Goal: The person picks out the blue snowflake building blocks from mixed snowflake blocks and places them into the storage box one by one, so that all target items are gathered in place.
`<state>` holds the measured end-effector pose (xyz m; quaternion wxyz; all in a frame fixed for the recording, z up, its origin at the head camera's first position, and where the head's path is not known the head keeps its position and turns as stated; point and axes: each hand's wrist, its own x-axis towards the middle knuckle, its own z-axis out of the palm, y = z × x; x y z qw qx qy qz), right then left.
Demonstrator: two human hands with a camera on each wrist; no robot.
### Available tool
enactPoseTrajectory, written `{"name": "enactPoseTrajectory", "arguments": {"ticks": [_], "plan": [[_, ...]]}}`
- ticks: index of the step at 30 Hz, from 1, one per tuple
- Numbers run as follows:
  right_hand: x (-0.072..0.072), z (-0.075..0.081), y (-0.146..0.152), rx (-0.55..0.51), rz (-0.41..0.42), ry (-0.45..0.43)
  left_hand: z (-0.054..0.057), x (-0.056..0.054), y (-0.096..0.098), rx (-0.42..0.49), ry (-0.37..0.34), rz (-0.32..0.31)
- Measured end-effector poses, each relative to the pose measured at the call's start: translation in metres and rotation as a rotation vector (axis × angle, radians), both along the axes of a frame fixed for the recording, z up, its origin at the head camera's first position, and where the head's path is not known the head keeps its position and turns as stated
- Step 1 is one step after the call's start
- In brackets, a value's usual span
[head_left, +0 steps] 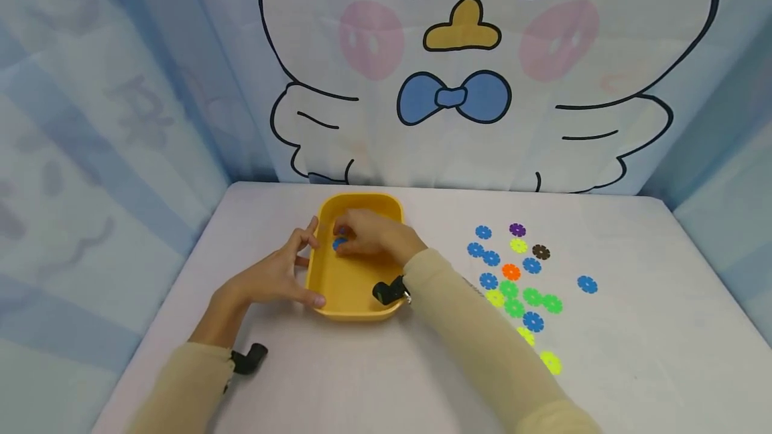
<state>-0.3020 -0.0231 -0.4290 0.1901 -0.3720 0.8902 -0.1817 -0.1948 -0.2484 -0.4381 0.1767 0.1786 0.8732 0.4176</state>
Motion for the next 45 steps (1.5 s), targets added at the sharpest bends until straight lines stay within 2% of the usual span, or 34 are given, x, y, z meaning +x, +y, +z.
{"name": "enactPoseTrajectory", "arguments": {"ticks": [8,18,26,35,45], "plan": [[0.007,0.025,0.014,0.039,0.031,-0.037,0.001,0.003,0.004,0.007,0.005,0.021],[0.032,0.047,0.04,0.0,0.132,0.051,0.001,0.0,0.005,-0.029,0.006,0.03],[0.052,0.054,0.068,-0.051,0.12,0.12,0.0,0.001,0.005,-0.003,-0.007,0.026],[0.058,0.061,0.11,-0.184,0.109,0.217,-0.001,0.004,0.003,0.022,0.018,0.016],[0.063,0.049,0.157,-0.23,0.037,0.277,0.002,0.004,0.006,0.001,0.028,0.018]]}}
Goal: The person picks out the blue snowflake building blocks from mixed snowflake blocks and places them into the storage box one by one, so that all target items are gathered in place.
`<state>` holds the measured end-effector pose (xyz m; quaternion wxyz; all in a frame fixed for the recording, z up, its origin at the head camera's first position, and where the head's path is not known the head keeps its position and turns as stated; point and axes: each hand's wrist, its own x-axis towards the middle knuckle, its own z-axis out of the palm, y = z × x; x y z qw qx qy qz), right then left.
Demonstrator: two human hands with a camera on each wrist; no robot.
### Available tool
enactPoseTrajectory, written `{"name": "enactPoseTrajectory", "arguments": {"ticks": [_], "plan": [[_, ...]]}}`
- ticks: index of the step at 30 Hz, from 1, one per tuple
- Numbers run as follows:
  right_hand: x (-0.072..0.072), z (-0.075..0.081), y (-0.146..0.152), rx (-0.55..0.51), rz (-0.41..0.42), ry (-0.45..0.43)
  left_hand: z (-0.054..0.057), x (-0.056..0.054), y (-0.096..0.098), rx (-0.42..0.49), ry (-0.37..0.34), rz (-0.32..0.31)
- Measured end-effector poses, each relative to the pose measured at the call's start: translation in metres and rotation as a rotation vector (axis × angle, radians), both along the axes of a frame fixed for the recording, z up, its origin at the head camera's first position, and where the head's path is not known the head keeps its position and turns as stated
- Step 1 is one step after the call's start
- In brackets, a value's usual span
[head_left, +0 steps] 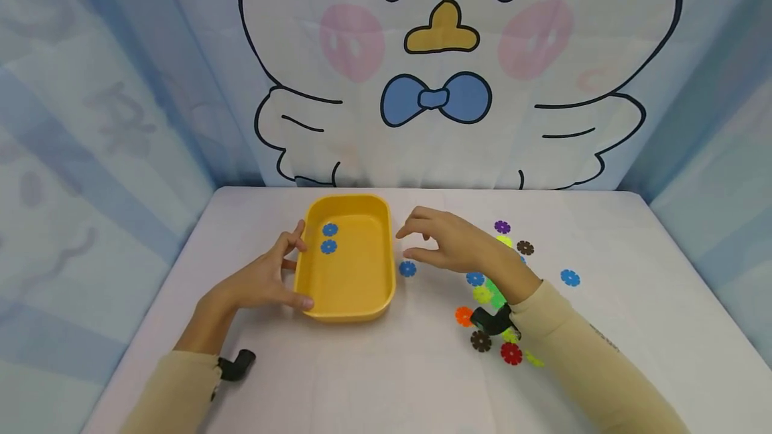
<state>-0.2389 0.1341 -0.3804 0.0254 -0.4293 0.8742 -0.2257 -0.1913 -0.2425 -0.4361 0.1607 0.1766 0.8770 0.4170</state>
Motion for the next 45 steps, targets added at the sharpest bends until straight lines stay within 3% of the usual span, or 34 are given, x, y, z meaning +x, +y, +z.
{"name": "enactPoseTrajectory", "arguments": {"ticks": [20,29,36,45], "plan": [[0.02,-0.019,0.075,-0.066,-0.125,0.018,-0.011,0.0,0.0,0.015,-0.012,0.014],[0.022,-0.02,0.117,-0.118,-0.17,0.099,-0.008,0.0,0.004,0.017,-0.014,0.015],[0.028,-0.023,0.142,-0.049,-0.266,0.106,-0.006,-0.001,0.006,0.019,-0.003,0.001],[0.039,-0.04,0.167,-0.019,-0.341,0.061,-0.001,0.002,0.001,0.009,-0.004,0.008]]}}
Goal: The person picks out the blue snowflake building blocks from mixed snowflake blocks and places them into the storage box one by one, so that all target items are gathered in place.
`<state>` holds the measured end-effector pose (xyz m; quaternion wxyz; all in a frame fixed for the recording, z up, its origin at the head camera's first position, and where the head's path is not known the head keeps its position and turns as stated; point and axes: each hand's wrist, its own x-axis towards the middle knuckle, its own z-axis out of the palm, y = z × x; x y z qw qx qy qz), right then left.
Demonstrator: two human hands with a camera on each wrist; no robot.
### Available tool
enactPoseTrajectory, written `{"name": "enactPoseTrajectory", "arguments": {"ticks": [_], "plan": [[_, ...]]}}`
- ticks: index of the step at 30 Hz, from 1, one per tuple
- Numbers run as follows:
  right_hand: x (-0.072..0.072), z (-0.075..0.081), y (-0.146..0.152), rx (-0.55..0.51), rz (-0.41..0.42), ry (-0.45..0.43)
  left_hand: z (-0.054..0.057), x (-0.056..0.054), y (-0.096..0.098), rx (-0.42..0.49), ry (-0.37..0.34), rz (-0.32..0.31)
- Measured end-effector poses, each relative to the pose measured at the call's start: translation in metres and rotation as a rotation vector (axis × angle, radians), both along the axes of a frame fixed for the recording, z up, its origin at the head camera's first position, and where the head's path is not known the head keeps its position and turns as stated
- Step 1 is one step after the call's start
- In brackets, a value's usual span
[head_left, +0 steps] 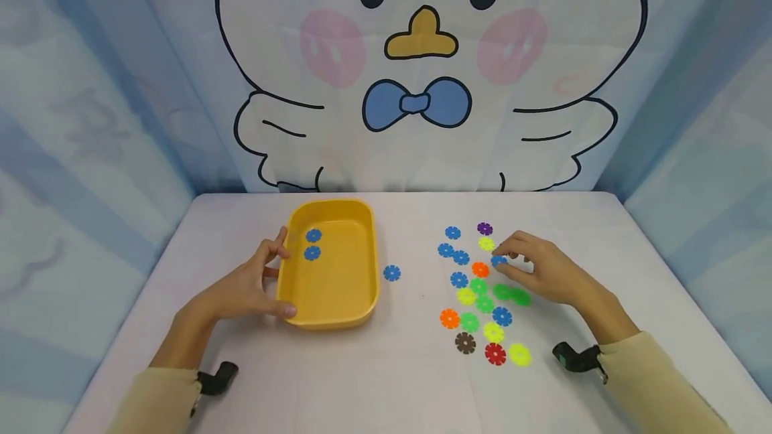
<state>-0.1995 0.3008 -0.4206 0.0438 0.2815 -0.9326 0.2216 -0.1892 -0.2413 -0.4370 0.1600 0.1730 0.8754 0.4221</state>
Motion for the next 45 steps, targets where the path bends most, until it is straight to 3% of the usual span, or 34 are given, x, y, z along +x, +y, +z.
{"name": "enactPoseTrajectory", "arguments": {"ticks": [9,14,20,28,36,45], "plan": [[0.01,-0.006,0.03,0.001,-0.076,0.134,-0.001,-0.004,0.003,-0.026,0.018,0.004],[0.014,-0.013,0.038,0.001,-0.118,0.141,-0.001,0.0,0.001,-0.053,0.008,0.016],[0.013,-0.017,0.045,-0.001,-0.148,0.102,-0.001,0.003,-0.003,-0.042,0.023,0.011],[0.018,-0.023,0.064,0.021,-0.196,0.037,0.0,0.002,0.0,-0.024,-0.028,0.035],[0.022,-0.031,0.078,0.043,-0.232,-0.027,-0.001,0.0,-0.001,-0.028,-0.005,0.009],[0.022,-0.033,0.084,0.099,-0.29,-0.117,-0.001,0.002,-0.001,-0.028,-0.024,0.025]]}}
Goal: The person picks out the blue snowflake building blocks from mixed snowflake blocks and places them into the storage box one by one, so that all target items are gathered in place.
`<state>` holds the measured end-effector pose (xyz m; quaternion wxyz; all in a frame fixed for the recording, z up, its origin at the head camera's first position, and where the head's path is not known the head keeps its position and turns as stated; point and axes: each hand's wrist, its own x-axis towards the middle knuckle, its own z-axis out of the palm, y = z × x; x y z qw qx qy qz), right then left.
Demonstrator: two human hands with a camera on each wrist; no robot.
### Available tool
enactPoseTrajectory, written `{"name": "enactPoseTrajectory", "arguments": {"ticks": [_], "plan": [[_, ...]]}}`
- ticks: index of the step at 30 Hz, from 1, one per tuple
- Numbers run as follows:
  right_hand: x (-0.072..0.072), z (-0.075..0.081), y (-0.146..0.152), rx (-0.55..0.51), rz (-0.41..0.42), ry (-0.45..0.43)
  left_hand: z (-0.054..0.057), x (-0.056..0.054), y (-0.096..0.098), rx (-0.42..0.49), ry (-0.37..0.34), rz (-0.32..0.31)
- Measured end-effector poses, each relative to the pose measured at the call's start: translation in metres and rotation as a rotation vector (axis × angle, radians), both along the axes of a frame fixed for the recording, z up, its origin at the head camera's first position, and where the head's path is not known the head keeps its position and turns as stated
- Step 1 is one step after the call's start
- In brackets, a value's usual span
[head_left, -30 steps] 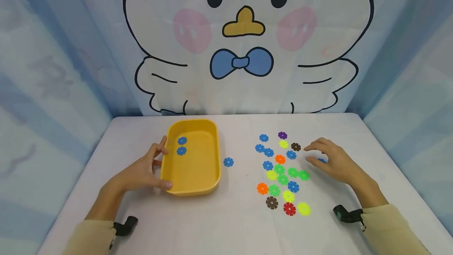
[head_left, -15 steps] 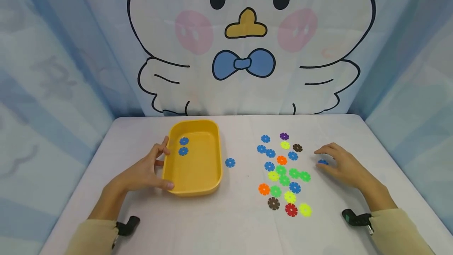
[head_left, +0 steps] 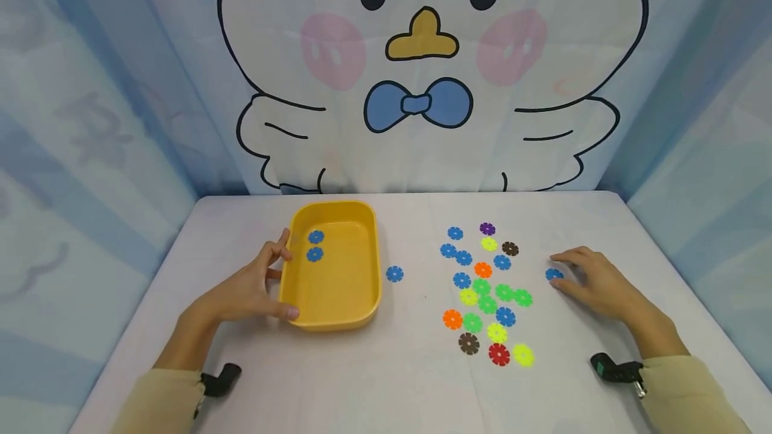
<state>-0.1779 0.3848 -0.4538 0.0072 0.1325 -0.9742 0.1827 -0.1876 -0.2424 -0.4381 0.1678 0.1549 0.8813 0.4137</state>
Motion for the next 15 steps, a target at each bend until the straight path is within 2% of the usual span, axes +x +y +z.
{"name": "enactPoseTrajectory", "arguments": {"ticks": [4,11,15], "plan": [[0.0008,-0.002,0.0029,-0.006,-0.004,-0.01,0.0,0.0002,0.0005,0.001,0.004,-0.004],[0.0009,-0.0041,0.0039,-0.036,0.036,0.039,-0.0001,0.0003,0.0008,0.005,0.002,-0.002],[-0.0003,-0.0036,0.0014,-0.051,0.032,0.036,0.0009,0.0002,0.001,0.009,0.008,-0.008]]}}
